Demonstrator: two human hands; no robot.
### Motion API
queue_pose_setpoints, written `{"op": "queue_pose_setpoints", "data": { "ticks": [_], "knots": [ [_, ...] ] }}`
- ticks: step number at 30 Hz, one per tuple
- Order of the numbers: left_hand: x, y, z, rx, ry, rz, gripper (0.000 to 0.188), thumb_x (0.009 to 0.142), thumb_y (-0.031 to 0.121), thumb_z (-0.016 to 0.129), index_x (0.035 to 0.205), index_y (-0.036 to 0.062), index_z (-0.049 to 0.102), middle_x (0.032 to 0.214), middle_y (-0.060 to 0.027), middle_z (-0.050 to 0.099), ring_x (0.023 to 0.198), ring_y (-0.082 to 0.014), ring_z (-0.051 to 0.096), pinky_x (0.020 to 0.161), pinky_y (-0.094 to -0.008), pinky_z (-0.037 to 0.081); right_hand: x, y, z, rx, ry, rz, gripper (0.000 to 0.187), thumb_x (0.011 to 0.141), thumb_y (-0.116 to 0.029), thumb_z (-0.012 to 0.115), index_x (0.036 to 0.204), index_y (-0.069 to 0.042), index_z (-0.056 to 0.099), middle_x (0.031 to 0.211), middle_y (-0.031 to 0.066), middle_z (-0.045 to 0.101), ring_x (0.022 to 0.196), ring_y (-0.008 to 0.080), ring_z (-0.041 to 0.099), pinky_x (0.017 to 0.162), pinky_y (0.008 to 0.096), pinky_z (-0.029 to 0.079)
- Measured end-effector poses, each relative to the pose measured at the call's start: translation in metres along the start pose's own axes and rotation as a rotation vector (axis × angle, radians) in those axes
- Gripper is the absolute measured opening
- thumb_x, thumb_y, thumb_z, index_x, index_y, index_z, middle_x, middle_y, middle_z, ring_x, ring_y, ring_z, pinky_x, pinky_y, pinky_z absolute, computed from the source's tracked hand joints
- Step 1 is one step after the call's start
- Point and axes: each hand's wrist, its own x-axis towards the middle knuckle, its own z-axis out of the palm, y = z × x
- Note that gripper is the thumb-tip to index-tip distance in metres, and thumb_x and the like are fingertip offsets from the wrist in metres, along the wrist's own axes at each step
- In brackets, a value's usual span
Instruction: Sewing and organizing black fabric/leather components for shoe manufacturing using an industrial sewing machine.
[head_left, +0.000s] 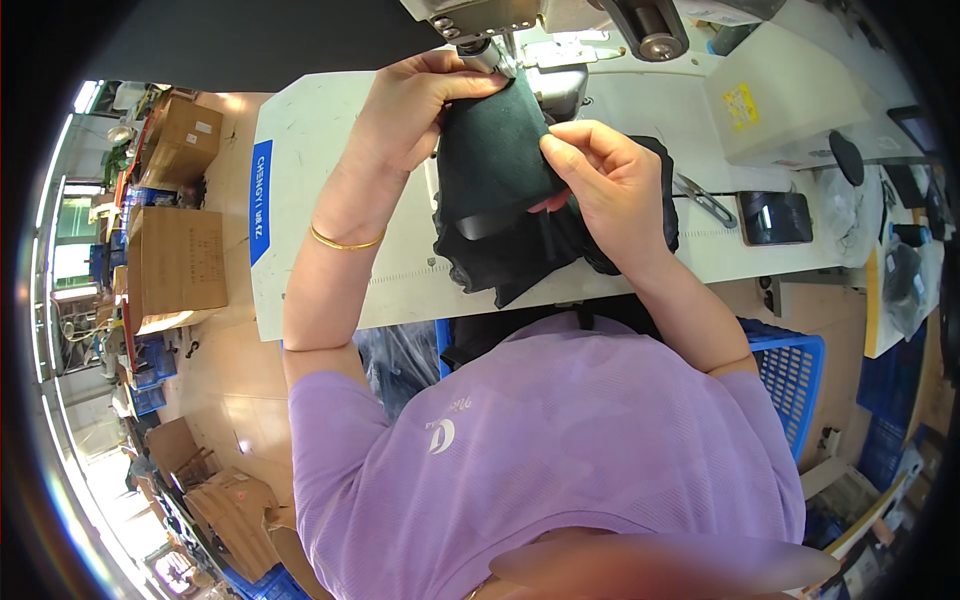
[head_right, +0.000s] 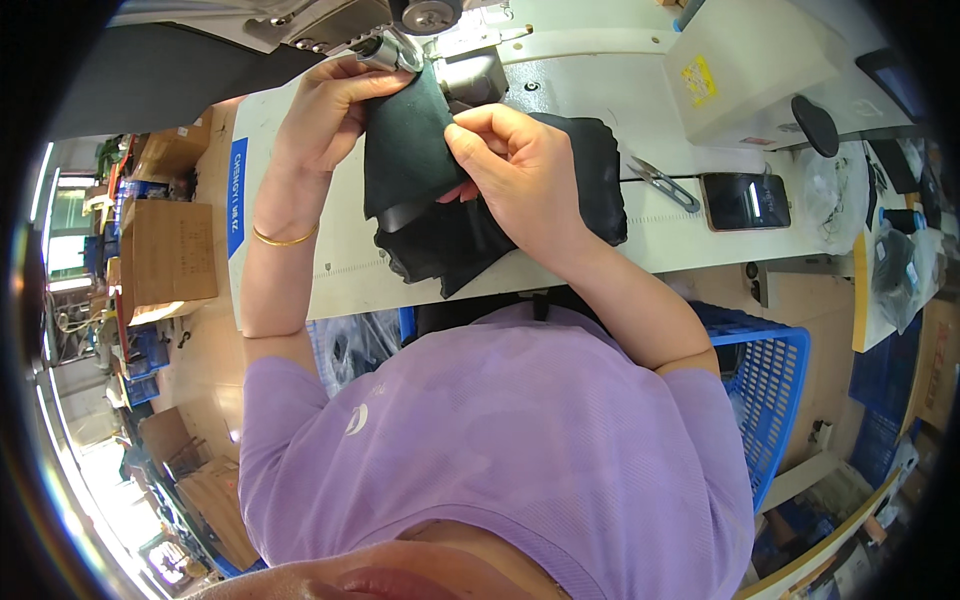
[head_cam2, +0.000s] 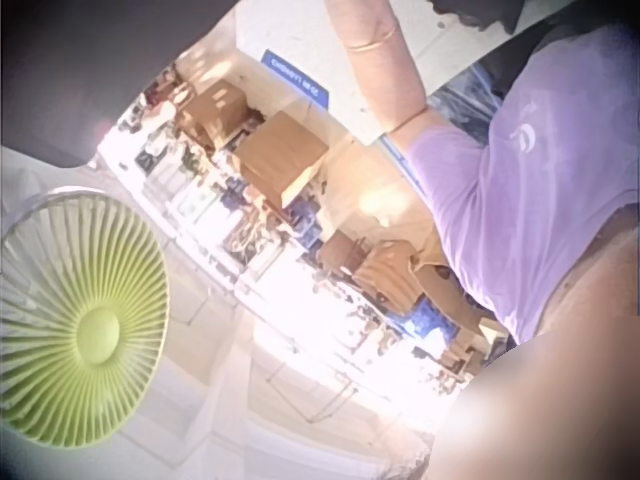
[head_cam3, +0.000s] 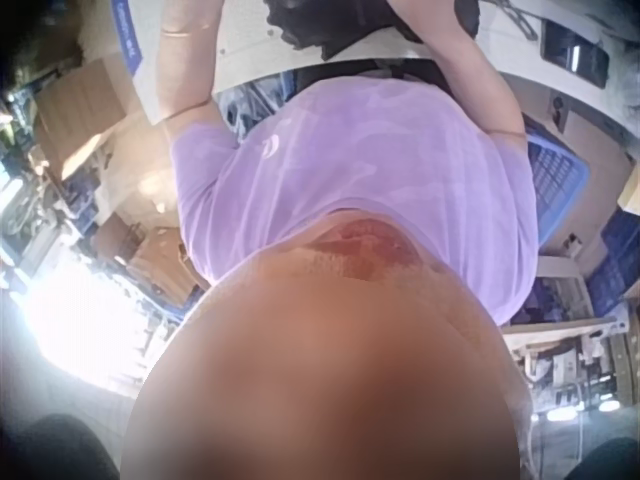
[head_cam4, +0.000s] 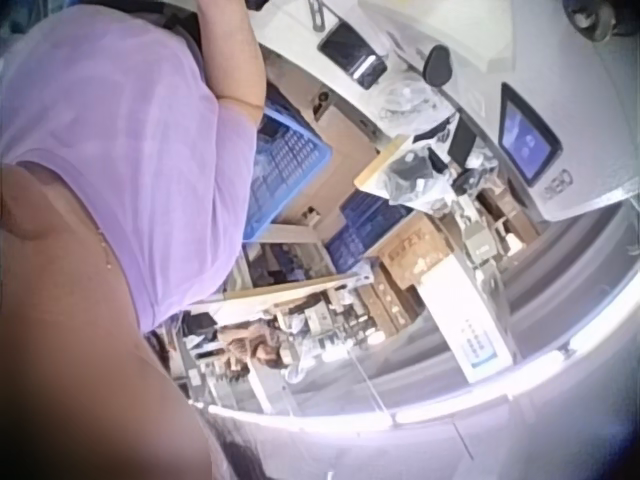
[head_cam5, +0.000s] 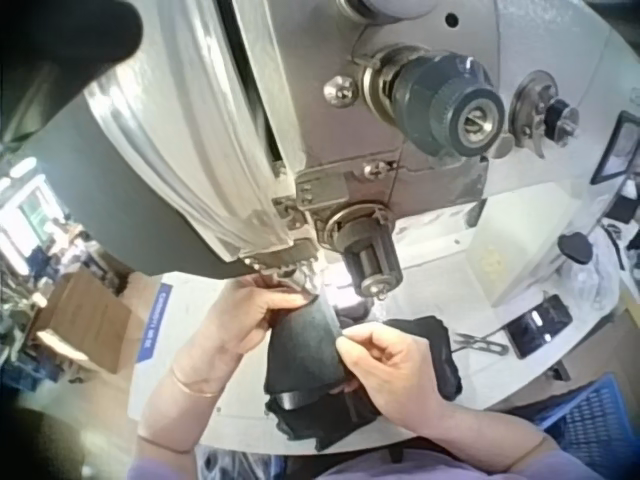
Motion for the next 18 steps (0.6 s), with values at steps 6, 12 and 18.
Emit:
{"op": "queue_pose_setpoints", "data": {
  "ticks": [6, 12, 18],
  "knots": [
    [-0.001, -0.001, 0.002, -0.006, -0.009, 0.038, 0.006, 0.081, -0.006, 0.071, 0.081, -0.0015, 0.066, 0.087, -0.0114, 0.07, 0.083, -0.0166, 0.067, 0.078, -0.0255, 0.054, -0.001, -0.004, -0.001, -0.024, -0.03, 0.014, 0.02, 0.096, -0.014, 0.062, 0.101, 0.005, 0.066, 0.079, 0.008, 0.069, 0.063, 0.0154, 0.069, 0.055, 0.0229, 0.053],
    [0.001, 0.002, -0.008, 0.085, -0.099, 0.038, 0.01, 0.082, -0.001, 0.075, 0.089, -0.0028, 0.068, 0.089, -0.0095, 0.07, 0.084, -0.0139, 0.066, 0.077, -0.0234, 0.052, -0.01, -0.007, -0.004, -0.079, -0.055, 0.079, 0.02, 0.096, -0.015, 0.063, 0.1, 0.004, 0.067, 0.078, 0.0071, 0.068, 0.062, 0.0159, 0.069, 0.055, 0.0227, 0.052],
    [0.006, 0.003, -0.02, 0.137, -0.219, -0.092, 0.025, 0.08, 0.002, 0.079, 0.102, -0.0039, 0.07, 0.092, -0.0075, 0.07, 0.085, -0.0124, 0.065, 0.079, -0.0229, 0.052, -0.013, -0.009, -0.003, -0.086, -0.056, 0.086, 0.02, 0.097, -0.016, 0.061, 0.098, 0.003, 0.067, 0.075, 0.0051, 0.067, 0.063, 0.013, 0.069, 0.055, 0.0214, 0.051]
  ]
}}
